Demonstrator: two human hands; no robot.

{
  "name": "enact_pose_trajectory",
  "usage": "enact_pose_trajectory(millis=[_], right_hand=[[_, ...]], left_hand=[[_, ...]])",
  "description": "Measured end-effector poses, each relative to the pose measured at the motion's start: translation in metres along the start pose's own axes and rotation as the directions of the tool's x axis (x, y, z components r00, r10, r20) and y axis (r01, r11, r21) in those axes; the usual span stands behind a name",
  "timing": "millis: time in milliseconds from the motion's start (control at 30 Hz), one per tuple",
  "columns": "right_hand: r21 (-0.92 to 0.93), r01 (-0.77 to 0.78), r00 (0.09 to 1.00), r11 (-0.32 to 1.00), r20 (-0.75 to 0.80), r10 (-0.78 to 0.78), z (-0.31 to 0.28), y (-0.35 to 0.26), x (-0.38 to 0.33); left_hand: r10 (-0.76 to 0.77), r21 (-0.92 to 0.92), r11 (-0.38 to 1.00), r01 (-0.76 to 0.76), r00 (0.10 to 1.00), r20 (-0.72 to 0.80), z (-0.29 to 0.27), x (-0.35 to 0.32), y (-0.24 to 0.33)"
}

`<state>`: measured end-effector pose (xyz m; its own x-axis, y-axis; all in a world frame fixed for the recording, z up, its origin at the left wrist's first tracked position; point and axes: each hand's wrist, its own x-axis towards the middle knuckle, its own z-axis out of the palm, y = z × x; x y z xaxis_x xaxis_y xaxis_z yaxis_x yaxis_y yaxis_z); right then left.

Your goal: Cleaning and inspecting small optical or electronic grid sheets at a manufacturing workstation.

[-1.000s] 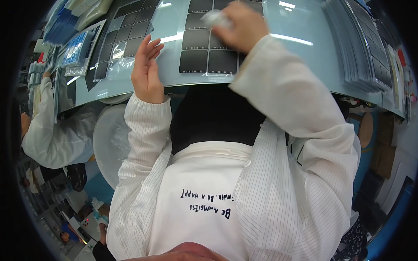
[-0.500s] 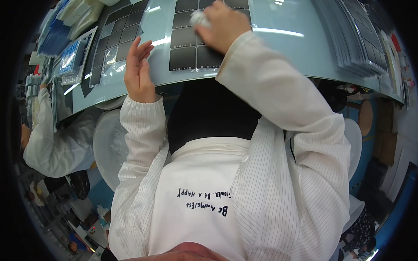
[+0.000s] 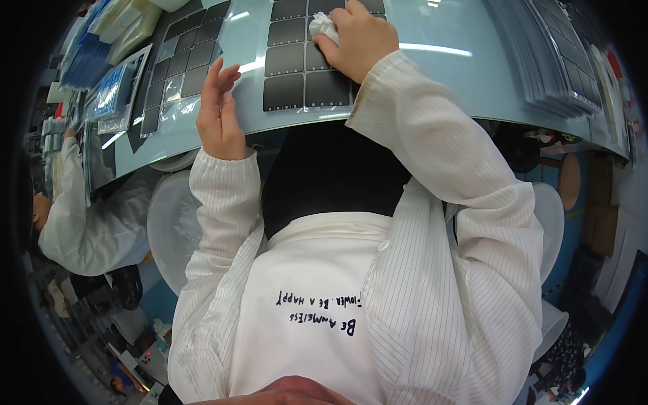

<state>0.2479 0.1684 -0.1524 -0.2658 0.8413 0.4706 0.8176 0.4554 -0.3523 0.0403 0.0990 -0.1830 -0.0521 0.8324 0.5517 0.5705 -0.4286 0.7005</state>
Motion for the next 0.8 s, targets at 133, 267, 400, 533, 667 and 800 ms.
enact_pose_trajectory(millis=[133, 267, 400, 533, 667, 800], right_hand=[[0.155, 0.194, 0.978, 0.969, 0.046, -0.204, 0.019, -0.035, -0.032], [0.210, 0.213, 0.967, 0.954, 0.092, -0.236, 0.023, -0.045, -0.031], [0.107, 0.090, 0.996, 0.990, 0.001, -0.090, 0.011, -0.018, -0.004], [0.218, 0.222, 0.969, 0.950, 0.060, -0.240, 0.022, -0.042, -0.036], [0.126, 0.199, 0.980, 0.972, -0.043, -0.195, 0.029, -0.016, -0.012], [0.079, 0.192, 0.981, 0.978, -0.012, -0.191, 0.030, -0.016, -0.007]], left_hand=[[-0.030, 0.028, 0.999, 0.030, 1.000, 0.009, -0.003, -0.002, -0.001], [-0.027, -0.015, 1.000, 0.027, 1.000, 0.002, -0.008, -0.004, -0.003], [-0.016, -0.021, 1.000, 0.016, 1.000, 0.000, -0.004, -0.001, -0.003], [-0.044, -0.014, 0.999, 0.044, 0.999, -0.004, -0.006, -0.005, -0.004], [-0.019, -0.032, 0.999, 0.020, 1.000, 0.007, -0.005, -0.003, -0.003], [-0.007, -0.002, 1.000, 0.007, 1.000, 0.000, -0.005, -0.003, -0.005]])
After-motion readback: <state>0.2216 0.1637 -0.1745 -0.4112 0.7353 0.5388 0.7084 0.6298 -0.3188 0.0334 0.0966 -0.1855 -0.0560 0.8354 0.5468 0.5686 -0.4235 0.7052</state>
